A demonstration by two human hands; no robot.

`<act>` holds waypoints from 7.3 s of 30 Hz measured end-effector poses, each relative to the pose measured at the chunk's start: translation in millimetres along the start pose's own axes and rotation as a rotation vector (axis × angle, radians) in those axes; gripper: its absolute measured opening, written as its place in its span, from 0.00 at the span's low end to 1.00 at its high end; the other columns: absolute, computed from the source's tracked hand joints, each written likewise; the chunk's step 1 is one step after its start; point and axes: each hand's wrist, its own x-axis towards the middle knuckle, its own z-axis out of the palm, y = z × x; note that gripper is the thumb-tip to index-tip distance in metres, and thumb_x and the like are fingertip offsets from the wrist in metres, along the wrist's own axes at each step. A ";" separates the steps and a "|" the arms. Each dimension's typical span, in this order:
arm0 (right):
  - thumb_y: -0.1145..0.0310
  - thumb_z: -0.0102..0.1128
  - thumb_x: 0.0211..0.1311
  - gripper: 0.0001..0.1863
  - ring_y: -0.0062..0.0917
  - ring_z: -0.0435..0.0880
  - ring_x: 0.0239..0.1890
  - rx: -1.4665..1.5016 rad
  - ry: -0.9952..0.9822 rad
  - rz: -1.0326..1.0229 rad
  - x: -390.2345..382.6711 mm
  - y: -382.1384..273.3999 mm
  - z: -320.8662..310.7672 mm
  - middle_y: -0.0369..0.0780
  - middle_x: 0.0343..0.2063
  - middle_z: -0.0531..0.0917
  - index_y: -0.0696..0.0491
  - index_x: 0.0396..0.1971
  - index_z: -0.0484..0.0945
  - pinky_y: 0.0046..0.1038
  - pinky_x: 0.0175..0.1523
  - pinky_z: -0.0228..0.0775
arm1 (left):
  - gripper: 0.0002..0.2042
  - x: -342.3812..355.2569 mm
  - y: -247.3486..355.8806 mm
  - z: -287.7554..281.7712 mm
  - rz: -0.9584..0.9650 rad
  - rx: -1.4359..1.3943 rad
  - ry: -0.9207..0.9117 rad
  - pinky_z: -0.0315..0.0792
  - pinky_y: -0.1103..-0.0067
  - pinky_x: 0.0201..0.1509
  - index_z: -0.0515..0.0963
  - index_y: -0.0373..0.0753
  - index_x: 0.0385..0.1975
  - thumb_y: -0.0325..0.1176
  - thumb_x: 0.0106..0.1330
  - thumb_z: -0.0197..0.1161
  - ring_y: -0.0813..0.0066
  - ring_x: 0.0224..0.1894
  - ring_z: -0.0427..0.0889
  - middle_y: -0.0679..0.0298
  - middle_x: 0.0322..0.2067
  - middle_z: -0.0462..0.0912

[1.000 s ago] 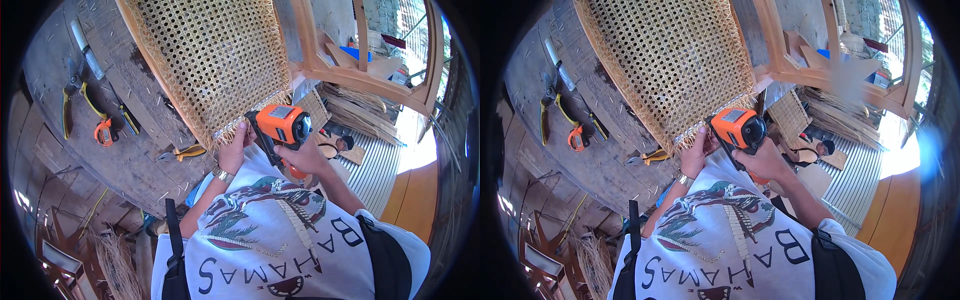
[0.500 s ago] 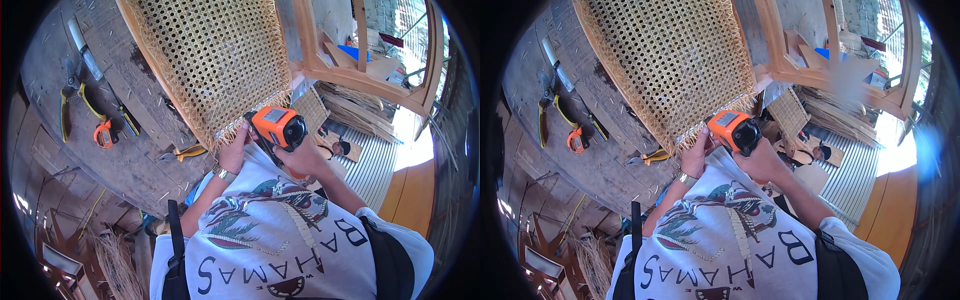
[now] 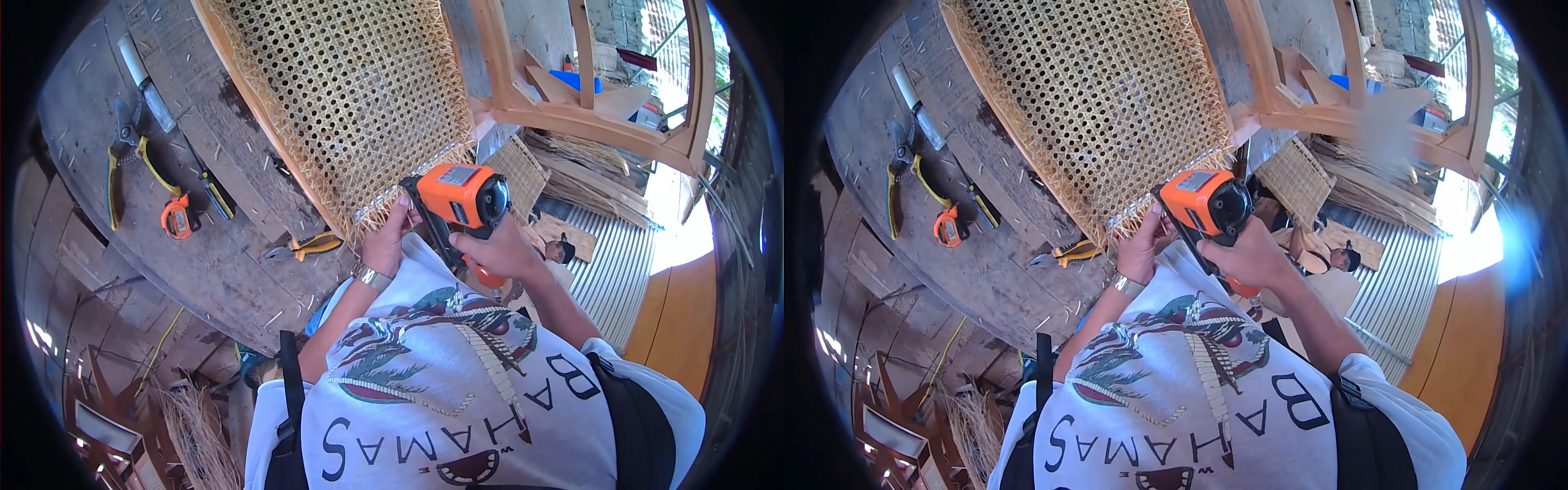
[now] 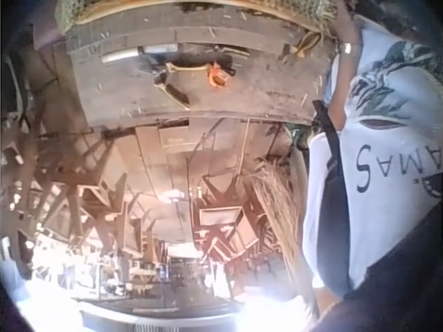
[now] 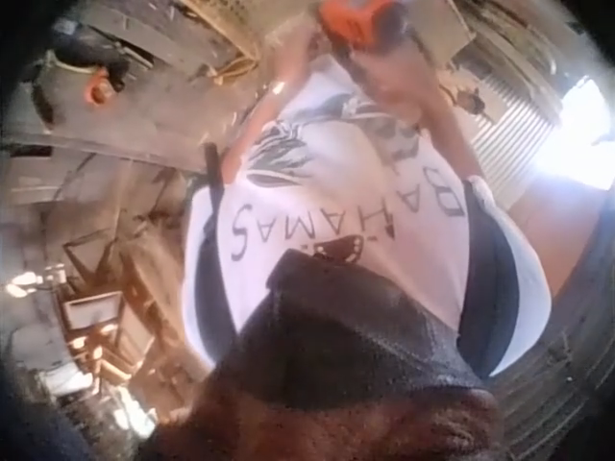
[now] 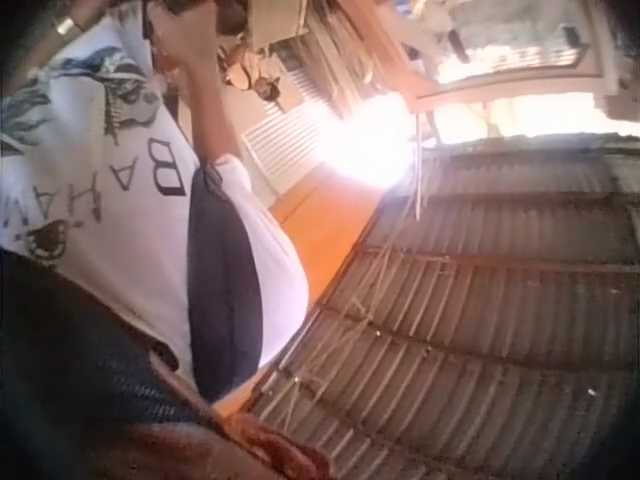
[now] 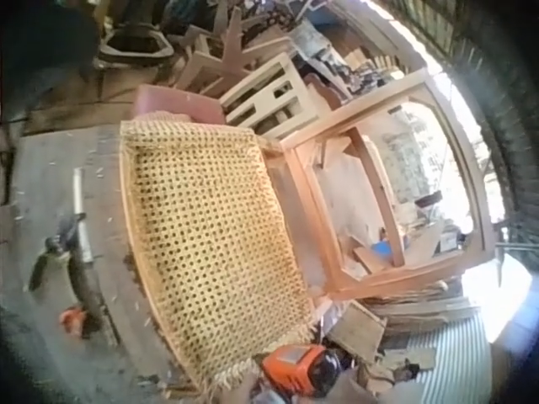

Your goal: Attaching a woven cane seat to a wooden chair frame using a pneumatic staple gun.

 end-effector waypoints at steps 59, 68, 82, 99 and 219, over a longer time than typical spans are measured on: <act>0.70 0.60 0.54 0.12 0.24 0.82 0.30 -0.141 0.023 -0.088 -8.4 -8.8 37.7 0.42 0.26 0.83 0.59 0.38 0.78 0.32 0.40 0.74 | 0.12 -11.8 -5.8 -32.5 0.064 -0.054 -0.074 0.76 0.82 0.39 0.79 0.39 0.42 0.40 0.70 0.60 0.81 0.34 0.82 0.67 0.34 0.84; 0.70 0.59 0.53 0.12 0.17 0.79 0.29 -0.107 -0.013 0.000 -10.7 -12.3 35.4 0.40 0.23 0.82 0.59 0.38 0.79 0.30 0.38 0.74 | 0.15 -26.9 -1.5 -45.2 0.049 -0.110 -0.156 0.75 0.78 0.42 0.78 0.37 0.48 0.40 0.68 0.61 0.76 0.42 0.83 0.64 0.40 0.84; 0.70 0.60 0.55 0.13 0.16 0.79 0.30 0.014 -0.014 -0.110 -16.6 -4.2 48.8 0.40 0.24 0.83 0.58 0.39 0.80 0.29 0.40 0.73 | 0.15 -30.1 13.4 -43.5 0.121 0.062 0.047 0.76 0.84 0.34 0.80 0.34 0.39 0.42 0.68 0.62 0.78 0.31 0.84 0.63 0.30 0.85; 0.68 0.62 0.56 0.13 0.23 0.84 0.33 -0.063 -0.008 -0.070 -21.1 -6.3 61.5 0.43 0.27 0.84 0.60 0.38 0.78 0.31 0.40 0.74 | 0.12 -31.7 11.8 -50.8 0.103 0.052 0.039 0.73 0.85 0.34 0.80 0.36 0.39 0.39 0.67 0.63 0.80 0.31 0.83 0.64 0.30 0.85; 0.58 0.65 0.53 0.23 0.45 0.85 0.38 0.285 0.017 -0.222 33.8 315.8 -14.9 0.51 0.30 0.83 0.59 0.44 0.77 0.38 0.45 0.74 | 0.21 -93.4 -36.0 -22.3 1.355 1.537 0.874 0.62 0.62 0.66 0.72 0.36 0.56 0.30 0.63 0.64 0.50 0.64 0.67 0.50 0.59 0.72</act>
